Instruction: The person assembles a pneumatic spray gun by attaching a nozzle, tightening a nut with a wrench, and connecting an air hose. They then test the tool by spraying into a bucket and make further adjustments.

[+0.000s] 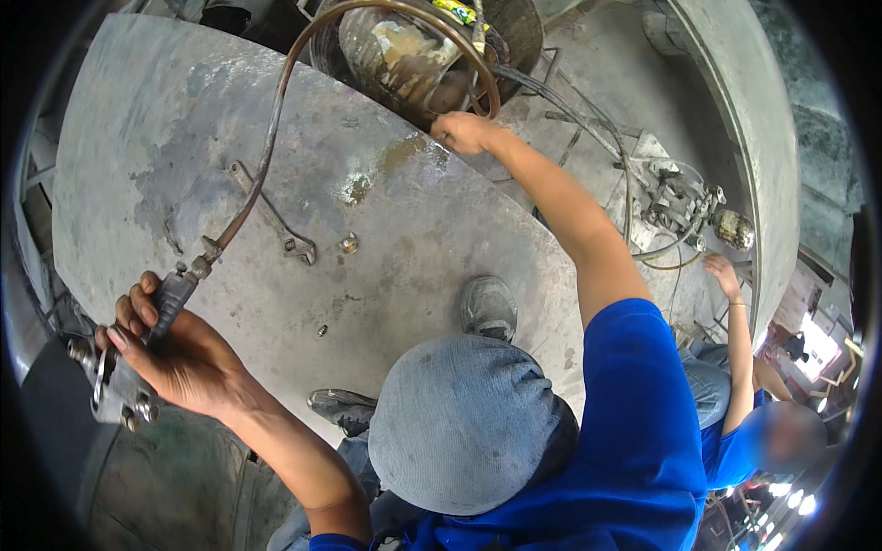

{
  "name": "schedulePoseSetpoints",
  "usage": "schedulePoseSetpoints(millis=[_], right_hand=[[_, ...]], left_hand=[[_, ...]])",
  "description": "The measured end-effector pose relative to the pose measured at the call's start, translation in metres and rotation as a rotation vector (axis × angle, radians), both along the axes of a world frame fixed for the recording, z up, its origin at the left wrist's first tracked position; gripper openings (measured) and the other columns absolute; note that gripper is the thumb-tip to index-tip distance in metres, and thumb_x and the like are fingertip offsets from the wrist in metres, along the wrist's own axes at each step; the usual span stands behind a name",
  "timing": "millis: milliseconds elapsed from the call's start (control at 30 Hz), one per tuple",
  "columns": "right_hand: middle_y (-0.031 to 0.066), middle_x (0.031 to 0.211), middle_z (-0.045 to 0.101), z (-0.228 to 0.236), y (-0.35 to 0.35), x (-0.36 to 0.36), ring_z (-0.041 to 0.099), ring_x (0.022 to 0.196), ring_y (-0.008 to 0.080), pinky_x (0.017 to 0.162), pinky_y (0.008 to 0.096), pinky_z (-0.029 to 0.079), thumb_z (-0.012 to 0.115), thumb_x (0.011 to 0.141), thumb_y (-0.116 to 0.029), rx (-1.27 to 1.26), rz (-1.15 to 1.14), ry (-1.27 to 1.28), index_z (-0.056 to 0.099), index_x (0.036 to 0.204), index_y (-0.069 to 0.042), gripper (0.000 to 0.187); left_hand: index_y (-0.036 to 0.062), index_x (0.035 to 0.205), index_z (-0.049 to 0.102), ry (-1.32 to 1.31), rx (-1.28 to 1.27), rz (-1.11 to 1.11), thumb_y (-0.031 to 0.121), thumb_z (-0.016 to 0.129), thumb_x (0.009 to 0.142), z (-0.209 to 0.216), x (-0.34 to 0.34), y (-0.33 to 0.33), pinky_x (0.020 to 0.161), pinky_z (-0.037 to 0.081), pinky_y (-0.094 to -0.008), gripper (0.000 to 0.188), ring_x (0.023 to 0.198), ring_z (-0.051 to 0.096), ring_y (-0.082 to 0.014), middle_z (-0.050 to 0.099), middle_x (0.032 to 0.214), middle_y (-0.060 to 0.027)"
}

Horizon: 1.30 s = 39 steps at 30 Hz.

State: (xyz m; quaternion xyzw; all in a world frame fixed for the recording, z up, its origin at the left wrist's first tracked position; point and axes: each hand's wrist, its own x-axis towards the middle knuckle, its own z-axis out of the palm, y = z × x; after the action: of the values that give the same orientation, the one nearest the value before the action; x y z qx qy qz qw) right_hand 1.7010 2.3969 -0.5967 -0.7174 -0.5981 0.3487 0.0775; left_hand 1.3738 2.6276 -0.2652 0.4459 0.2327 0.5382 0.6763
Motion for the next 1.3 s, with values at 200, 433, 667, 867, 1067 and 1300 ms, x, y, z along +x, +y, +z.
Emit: schedulePoseSetpoints(millis=[200,433,667,867,1067,1300], right_hand=[[0.0113,0.108,0.076,-0.032,-0.012,-0.012,0.071,0.109,0.0326,0.089,0.0406,0.056,0.073,0.084,-0.013,-0.324,0.285,-0.357,0.076,0.109,-0.011,0.025],[0.0108,0.099,0.073,0.072,-0.07,0.054,0.071,0.099,0.0299,0.088,0.0455,0.05,0.069,0.087,-0.016,-0.244,0.168,-0.527,0.07,0.091,-0.007,0.01],[0.0177,0.086,0.064,0.301,-0.093,0.098,0.065,0.088,0.0341,0.081,0.0505,0.045,0.069,0.097,-0.029,-0.059,-0.136,-0.365,0.065,0.098,-0.002,0.028],[0.0121,0.075,0.056,0.407,-0.099,0.079,0.058,0.072,0.0233,0.066,0.0373,0.045,0.069,0.098,-0.026,-0.006,-0.541,-0.281,0.06,0.088,0.001,0.031],[0.0152,0.084,0.069,0.353,-0.191,-0.005,0.066,0.08,0.0327,0.077,0.0436,0.053,0.068,0.08,-0.011,-0.165,-0.474,0.165,0.07,0.086,-0.001,0.012],[0.0326,0.132,0.063,0.246,-0.165,-0.115,0.058,0.133,0.0395,0.112,0.0484,0.045,0.072,0.085,-0.067,-0.516,-0.334,0.397,0.053,0.142,0.009,0.097]], left_hand=[[0.0154,0.104,0.059,0.104,0.242,0.17,0.013,0.051,0.109,0.033,-0.013,0.005,0.109,0.04,-0.0444,0.01,0.086,0.049,-0.0182,0.046,0.082,-0.0025],[0.0158,0.1,0.061,0.159,0.351,0.203,0.008,0.046,0.11,0.036,-0.054,0.038,0.113,0.04,-0.045,0.02,0.094,0.052,-0.0195,0.049,0.085,-0.004],[0.008,0.101,0.049,0.363,0.388,0.109,0.026,0.049,0.111,-0.017,-0.004,0.022,0.112,0.037,-0.0413,0.021,0.096,0.053,-0.0196,0.056,0.094,-0.0069],[0.0106,0.122,0.033,0.454,0.464,-0.061,0.017,0.048,0.109,-0.034,0.049,-0.001,0.094,0.047,-0.0408,0.021,0.09,0.054,-0.0189,0.057,0.091,-0.0087],[0.0086,0.131,0.032,0.324,0.129,-0.178,0.007,0.054,0.107,-0.048,0.068,-0.033,0.092,0.051,-0.0428,0.033,0.088,0.06,-0.0212,0.06,0.091,-0.01],[0.0055,0.126,0.032,0.405,0.034,-0.264,0.011,0.056,0.107,-0.075,0.059,-0.052,0.093,0.051,-0.0399,0.031,0.091,0.064,-0.0203,0.064,0.09,-0.0099]])
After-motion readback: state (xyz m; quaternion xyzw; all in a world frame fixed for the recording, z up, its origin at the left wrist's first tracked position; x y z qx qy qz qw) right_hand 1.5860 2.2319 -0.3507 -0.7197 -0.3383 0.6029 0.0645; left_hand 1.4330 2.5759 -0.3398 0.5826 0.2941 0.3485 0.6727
